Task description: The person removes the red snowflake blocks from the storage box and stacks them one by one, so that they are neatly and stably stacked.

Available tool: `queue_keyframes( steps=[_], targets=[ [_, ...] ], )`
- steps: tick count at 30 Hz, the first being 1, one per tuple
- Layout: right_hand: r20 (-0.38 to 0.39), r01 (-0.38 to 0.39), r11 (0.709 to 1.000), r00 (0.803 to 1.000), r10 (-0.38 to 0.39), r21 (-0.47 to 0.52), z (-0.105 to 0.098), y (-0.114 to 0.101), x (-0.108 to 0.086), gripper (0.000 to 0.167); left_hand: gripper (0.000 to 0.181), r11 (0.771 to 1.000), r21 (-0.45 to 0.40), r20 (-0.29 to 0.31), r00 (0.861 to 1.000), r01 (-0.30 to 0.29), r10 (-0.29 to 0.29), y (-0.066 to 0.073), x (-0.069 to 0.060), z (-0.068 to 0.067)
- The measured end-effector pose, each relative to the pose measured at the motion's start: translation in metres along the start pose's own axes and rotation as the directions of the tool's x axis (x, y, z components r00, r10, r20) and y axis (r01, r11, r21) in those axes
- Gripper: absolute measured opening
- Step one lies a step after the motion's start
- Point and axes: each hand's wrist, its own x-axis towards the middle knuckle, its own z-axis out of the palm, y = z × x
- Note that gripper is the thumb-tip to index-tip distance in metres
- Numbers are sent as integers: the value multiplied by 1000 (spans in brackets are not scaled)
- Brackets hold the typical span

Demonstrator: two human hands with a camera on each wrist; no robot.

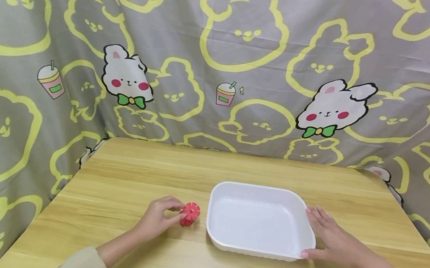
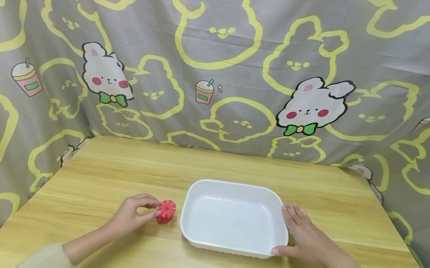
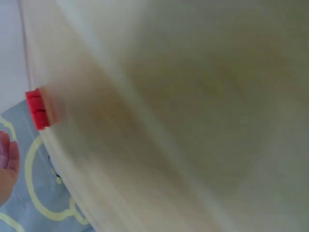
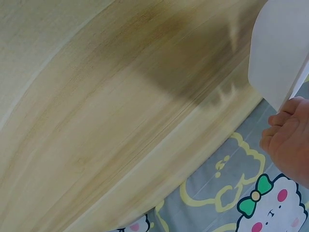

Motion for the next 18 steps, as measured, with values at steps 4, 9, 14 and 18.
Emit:
queue_keyframes(
  steps=[4, 9, 14, 18],
  targets=[
    [-1, 4, 1000, 1000, -4, -8, 1, 1, 0, 103, 16, 998, -11, 36, 997, 62, -62, -5, -7, 0],
    [13, -11, 1000, 1000, 11, 3, 0, 0, 0, 103, 17, 994, -7, 23, 994, 105, -104, -8, -12, 4],
    [15, -16, 1000, 1000, 16, 17, -1, -1, -1, 102, 18, 991, 2, -4, 991, 136, -136, -10, -14, 7],
    [9, -11, 1000, 1000, 11, 15, 0, 0, -1, 102, 18, 988, 1, 6, 988, 154, -154, -13, -15, 8]
  ],
)
